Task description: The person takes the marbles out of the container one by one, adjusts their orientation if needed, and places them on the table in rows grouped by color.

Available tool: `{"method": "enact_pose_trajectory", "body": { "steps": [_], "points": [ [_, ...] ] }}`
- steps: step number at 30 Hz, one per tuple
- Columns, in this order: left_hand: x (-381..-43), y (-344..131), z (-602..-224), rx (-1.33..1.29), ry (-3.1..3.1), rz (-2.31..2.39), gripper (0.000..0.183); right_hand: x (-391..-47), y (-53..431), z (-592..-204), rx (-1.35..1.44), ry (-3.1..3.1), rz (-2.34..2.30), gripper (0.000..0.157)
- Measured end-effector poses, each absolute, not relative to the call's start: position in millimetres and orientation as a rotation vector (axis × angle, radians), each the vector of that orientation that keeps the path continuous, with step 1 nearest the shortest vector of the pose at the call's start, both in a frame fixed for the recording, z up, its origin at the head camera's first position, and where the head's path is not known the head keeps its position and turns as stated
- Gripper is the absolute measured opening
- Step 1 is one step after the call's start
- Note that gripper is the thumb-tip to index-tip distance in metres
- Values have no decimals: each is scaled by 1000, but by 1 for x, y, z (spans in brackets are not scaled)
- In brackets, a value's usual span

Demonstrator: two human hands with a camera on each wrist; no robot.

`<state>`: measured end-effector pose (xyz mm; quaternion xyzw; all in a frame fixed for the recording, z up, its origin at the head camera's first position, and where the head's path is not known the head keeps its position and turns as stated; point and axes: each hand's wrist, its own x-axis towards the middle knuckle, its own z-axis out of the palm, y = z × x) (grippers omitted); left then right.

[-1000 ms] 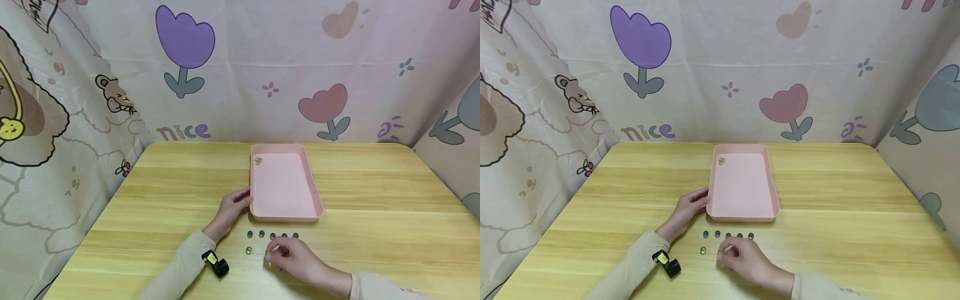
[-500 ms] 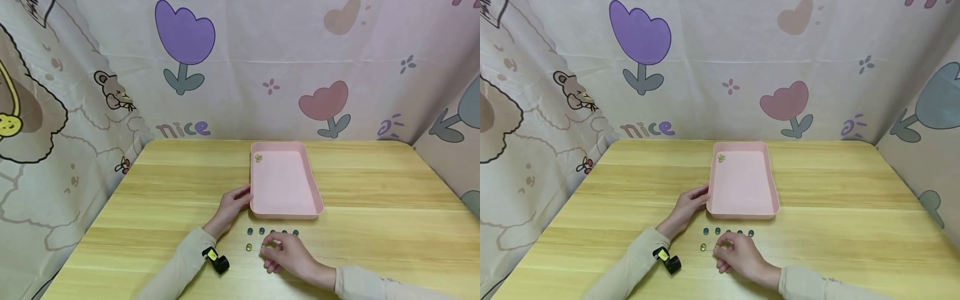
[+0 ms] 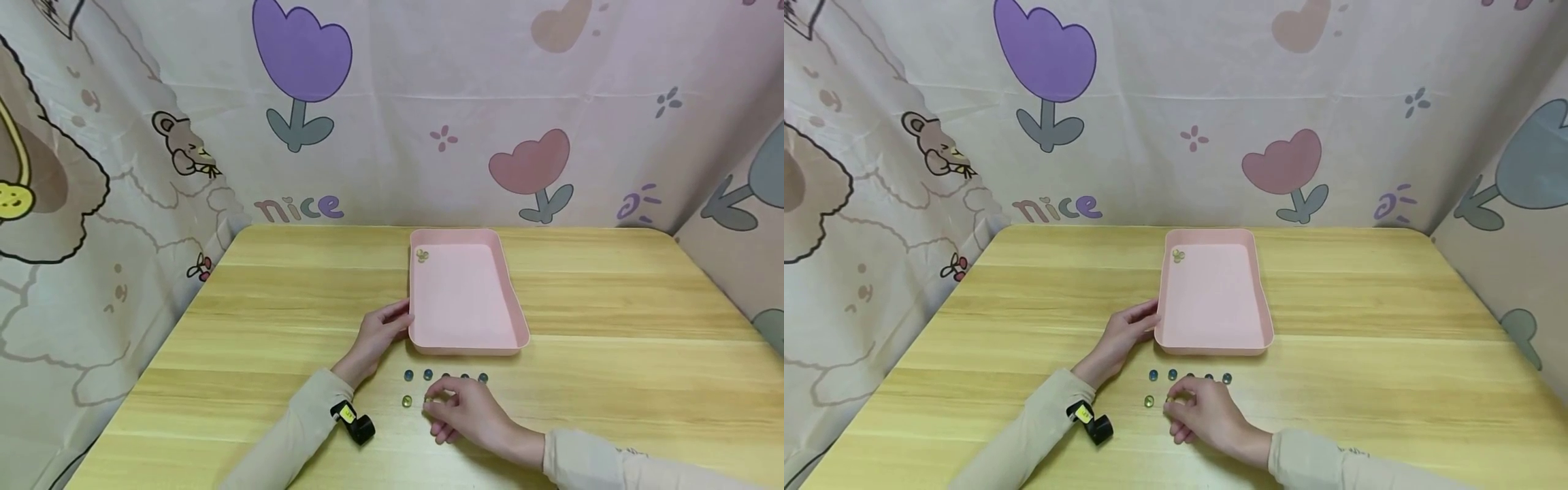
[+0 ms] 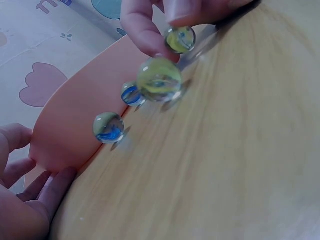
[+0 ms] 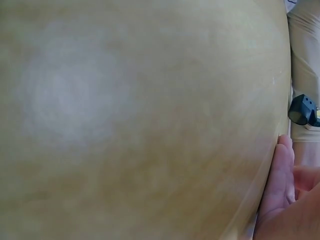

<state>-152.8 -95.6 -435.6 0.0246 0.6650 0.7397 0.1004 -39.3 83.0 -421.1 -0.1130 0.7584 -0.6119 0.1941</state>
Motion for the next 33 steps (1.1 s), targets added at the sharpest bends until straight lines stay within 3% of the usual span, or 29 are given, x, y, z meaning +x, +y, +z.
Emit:
{"method": "enact_pose_trajectory", "body": {
  "steps": [33],
  "points": [
    [-151,-95,-435,101,1960,2195,43,-40,83,-421,-379,2164,-1654,19]
  ]
}}
